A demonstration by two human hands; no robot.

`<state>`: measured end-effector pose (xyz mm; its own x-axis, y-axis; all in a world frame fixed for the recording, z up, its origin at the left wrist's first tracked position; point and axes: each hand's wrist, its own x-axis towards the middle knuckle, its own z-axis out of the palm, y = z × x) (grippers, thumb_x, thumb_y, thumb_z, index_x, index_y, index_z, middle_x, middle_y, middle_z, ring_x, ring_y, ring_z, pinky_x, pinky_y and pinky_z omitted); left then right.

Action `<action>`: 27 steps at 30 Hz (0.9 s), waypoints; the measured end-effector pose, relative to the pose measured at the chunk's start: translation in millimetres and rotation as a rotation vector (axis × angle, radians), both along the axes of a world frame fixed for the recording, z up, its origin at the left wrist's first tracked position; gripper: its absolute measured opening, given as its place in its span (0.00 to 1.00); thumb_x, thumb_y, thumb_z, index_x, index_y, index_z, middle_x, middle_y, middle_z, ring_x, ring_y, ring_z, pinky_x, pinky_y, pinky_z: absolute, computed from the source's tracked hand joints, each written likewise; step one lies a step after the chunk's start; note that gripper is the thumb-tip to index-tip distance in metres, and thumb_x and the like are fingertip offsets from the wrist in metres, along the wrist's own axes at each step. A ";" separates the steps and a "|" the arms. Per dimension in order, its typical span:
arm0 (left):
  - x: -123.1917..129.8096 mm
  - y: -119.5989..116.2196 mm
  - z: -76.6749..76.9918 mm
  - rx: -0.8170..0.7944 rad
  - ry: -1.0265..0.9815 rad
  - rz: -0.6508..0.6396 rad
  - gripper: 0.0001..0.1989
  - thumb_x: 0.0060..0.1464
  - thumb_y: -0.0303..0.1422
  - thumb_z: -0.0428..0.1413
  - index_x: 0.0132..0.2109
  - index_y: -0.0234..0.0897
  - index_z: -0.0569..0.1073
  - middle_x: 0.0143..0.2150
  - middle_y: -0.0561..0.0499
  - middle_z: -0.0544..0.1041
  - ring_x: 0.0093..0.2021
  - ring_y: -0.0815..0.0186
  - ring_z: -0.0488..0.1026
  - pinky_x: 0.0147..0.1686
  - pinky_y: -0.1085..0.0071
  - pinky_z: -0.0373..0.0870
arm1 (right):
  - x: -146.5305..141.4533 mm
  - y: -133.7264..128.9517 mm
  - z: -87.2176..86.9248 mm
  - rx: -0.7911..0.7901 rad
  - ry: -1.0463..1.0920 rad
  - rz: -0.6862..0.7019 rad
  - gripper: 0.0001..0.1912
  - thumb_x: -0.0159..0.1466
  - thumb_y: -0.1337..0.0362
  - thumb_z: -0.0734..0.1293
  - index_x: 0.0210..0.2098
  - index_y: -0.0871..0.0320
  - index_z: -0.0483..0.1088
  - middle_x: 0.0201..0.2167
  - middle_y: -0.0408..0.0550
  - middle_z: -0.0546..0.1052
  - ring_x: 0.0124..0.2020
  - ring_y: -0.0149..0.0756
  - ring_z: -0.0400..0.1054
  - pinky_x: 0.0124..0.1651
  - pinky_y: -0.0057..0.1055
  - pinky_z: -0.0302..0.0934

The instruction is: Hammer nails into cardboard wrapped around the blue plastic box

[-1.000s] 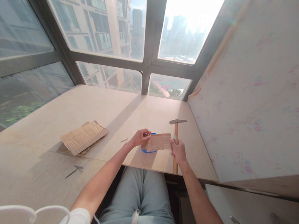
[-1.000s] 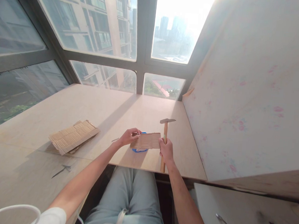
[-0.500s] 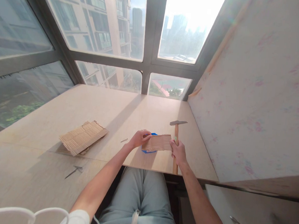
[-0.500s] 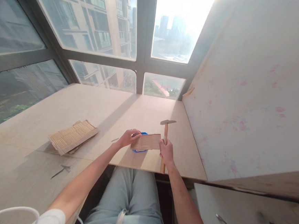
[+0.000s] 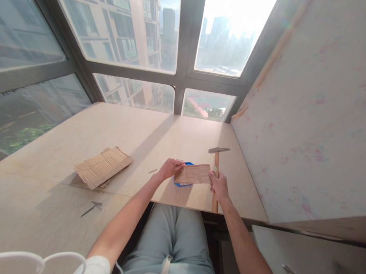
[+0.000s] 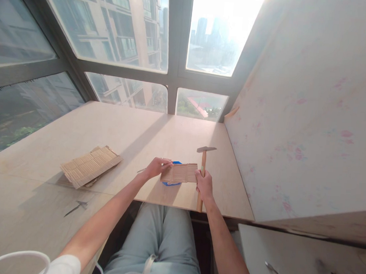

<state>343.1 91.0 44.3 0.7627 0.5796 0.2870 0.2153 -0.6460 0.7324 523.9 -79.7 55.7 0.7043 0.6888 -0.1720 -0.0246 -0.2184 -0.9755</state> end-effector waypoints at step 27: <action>4.0 -6.7 12.3 0.087 0.148 0.032 0.09 0.56 0.37 0.55 0.35 0.41 0.79 0.35 0.50 0.81 0.38 0.62 0.77 0.41 0.70 0.69 | -4.2 1.4 11.7 0.020 0.019 0.008 0.14 0.57 0.55 0.68 0.32 0.56 0.61 0.15 0.30 0.56 0.10 0.22 0.47 0.08 0.20 0.43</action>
